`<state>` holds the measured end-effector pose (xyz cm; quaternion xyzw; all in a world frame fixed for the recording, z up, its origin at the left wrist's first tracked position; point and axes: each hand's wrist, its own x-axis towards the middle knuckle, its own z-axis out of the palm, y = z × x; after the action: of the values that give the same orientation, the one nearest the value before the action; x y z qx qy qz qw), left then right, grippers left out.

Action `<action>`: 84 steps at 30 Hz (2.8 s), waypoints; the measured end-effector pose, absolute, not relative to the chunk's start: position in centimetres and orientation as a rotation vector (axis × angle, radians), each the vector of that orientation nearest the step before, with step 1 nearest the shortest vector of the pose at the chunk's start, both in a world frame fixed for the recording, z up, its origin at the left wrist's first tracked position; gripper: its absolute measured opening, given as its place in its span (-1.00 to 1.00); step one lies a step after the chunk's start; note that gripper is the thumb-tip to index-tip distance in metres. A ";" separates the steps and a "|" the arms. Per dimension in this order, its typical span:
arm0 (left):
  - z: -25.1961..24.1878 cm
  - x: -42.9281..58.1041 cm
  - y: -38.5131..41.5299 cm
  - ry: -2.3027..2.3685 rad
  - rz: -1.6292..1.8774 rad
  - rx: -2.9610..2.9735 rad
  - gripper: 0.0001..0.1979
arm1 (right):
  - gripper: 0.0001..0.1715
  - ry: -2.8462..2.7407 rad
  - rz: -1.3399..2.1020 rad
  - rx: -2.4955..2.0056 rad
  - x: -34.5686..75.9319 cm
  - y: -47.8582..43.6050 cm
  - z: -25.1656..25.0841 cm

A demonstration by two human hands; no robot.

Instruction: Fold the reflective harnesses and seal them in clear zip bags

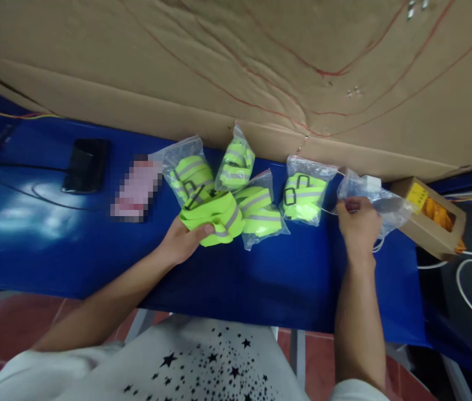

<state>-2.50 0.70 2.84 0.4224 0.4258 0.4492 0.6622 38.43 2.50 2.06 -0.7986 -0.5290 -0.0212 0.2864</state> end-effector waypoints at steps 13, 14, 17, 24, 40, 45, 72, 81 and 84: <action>4.6 -1.2 0.7 0.589 0.656 0.985 -0.55 | -0.77 -2.201 0.062 -1.497 23.2 -2.8 8.2; 4.3 -1.1 0.9 0.598 0.675 0.968 -0.51 | -0.72 -2.247 0.081 -1.514 22.7 -2.5 7.9; 3.6 -1.5 1.3 0.649 0.774 0.918 -0.43 | -0.55 -2.189 -0.089 -1.661 22.4 -1.9 6.9; 4.1 -2.6 1.7 0.755 0.819 0.985 -0.57 | -0.58 -2.147 -0.168 -1.579 22.3 -2.7 5.8; 4.8 -2.2 -0.2 0.621 0.598 1.067 -0.56 | -0.88 -1.960 0.264 -1.461 20.8 -3.7 6.5; 5.0 -2.4 0.1 0.537 0.566 1.050 -0.57 | -0.90 -2.073 0.362 -1.463 20.9 -3.7 6.8; 4.8 -2.6 1.2 0.656 0.557 0.986 -0.47 | -0.70 -1.921 0.271 -1.480 20.7 -4.5 7.3; 5.4 -2.8 0.3 0.638 0.557 1.557 -0.24 | -0.93 -1.702 0.671 -1.597 20.5 -4.5 6.6; 5.2 -2.6 0.2 0.627 0.573 1.625 -0.25 | -0.91 -1.562 0.684 -1.642 20.5 -4.8 6.2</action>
<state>-2.58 0.17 5.20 0.7034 0.2715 0.2481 0.6083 20.46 -4.82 6.21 -0.6422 -0.6111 0.2674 0.3777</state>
